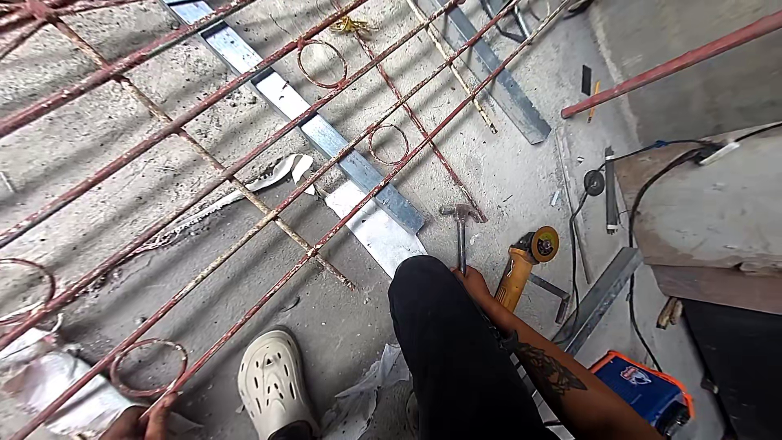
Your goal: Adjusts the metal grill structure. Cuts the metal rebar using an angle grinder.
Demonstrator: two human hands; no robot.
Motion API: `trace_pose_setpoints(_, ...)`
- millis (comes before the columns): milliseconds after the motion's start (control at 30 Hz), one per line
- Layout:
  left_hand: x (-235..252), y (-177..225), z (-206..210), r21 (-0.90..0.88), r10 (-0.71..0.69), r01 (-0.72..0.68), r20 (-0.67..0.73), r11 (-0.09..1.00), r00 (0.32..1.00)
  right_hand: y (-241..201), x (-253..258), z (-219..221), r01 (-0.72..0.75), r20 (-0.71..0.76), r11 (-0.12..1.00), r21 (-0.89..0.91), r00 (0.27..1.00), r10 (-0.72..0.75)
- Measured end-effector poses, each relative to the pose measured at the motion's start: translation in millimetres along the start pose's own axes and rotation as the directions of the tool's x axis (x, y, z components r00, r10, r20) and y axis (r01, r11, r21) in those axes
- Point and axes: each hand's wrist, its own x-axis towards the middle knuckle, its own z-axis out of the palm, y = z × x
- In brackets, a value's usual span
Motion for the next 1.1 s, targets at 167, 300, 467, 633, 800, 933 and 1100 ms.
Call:
trace_pose_setpoints(167, 0, -4, 12, 0.056, 0.024, -0.019, -0.097, 0.998, 0.995, -6, -2, 1, -0.038, 0.008, 0.996, -0.085, 0.999, 0.039)
trace_pose_setpoints(300, 0, -10, 21, 0.105, 0.063, -0.046, -0.172, 0.993, 0.983, -7, -2, 1, -0.031, 0.01, 0.994, -0.101, 0.999, 0.032)
trace_pose_setpoints(467, 1, -11, 22, 0.12, 0.082, -0.059, -0.191, 0.991, 0.978, -9, -4, 1, -0.037, 0.002, 0.992, -0.118, 0.999, 0.038)
trace_pose_setpoints(633, 2, -15, 24, 0.122, 0.091, -0.068, -0.19, 0.99, 0.978, -9, -5, 2, -0.032, -0.012, 0.992, -0.125, 0.999, 0.031)
trace_pose_setpoints(800, 4, -16, 26, 0.126, 0.104, -0.079, -0.207, 0.989, 0.973, -7, -3, 3, -0.027, -0.012, 0.991, -0.134, 1.0, 0.026)
trace_pose_setpoints(933, 4, -14, 26, 0.132, 0.111, -0.083, -0.22, 0.988, 0.969, -7, -2, 2, -0.031, -0.007, 0.992, -0.123, 1.0, 0.03)
trace_pose_setpoints(1100, 4, -16, 26, 0.135, 0.105, -0.078, -0.206, 0.988, 0.973, -13, -12, -4, -0.018, 0.09, 0.961, -0.277, 0.995, 0.045)
